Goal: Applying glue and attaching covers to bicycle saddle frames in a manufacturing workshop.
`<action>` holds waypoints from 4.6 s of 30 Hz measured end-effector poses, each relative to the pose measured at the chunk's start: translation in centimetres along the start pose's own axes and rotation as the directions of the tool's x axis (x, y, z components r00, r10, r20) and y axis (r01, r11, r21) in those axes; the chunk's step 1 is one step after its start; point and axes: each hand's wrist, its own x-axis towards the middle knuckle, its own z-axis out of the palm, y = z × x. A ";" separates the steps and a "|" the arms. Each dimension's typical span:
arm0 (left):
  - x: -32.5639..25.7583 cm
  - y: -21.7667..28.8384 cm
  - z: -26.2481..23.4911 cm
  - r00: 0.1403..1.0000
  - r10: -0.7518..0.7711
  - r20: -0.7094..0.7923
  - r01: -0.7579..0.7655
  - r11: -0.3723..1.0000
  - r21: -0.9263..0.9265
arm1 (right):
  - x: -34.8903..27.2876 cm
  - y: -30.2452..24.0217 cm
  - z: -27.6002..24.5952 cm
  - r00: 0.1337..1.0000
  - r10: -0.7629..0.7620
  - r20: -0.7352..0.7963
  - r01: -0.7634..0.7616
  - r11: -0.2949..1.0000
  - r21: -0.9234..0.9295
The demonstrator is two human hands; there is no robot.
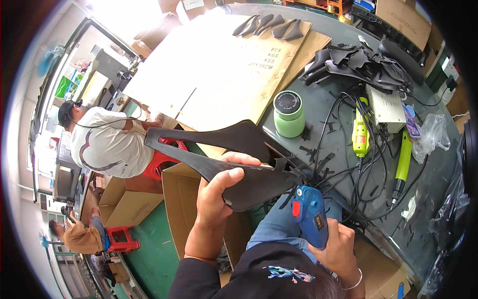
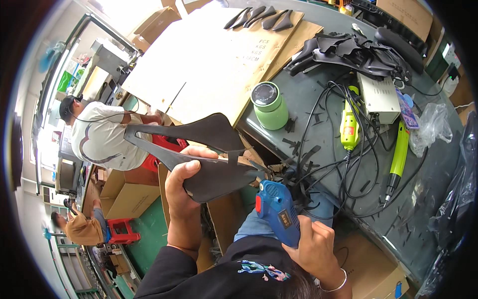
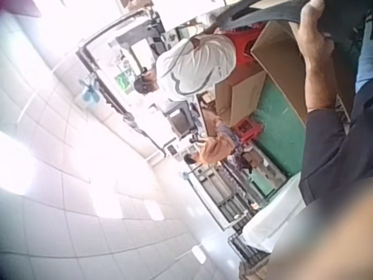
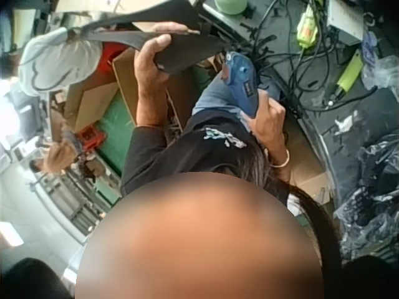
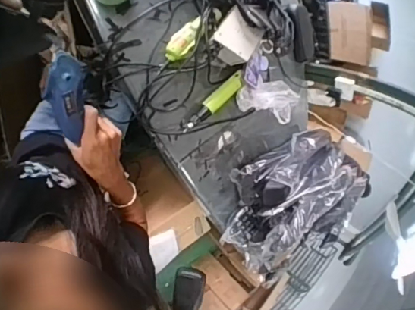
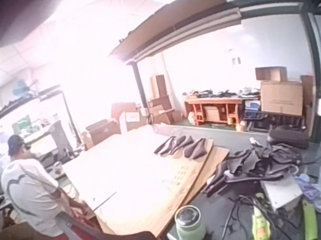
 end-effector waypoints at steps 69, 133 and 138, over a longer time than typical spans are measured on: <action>19.8 -12.5 13.4 0.991 0.126 -0.040 -0.110 0.953 0.281 | -0.5 3.0 -1.3 0.879 0.403 -0.257 -0.256 0.851 0.459; 1.6 -7.6 2.8 0.969 -0.245 -0.026 0.245 0.969 0.021 | 1.9 3.3 -3.0 0.695 0.543 -0.472 -0.028 0.676 0.736; 1.5 -7.1 3.9 0.986 -0.040 -0.160 0.048 0.998 0.051 | 0.0 1.1 -0.9 0.845 0.517 -0.133 -0.379 0.756 0.533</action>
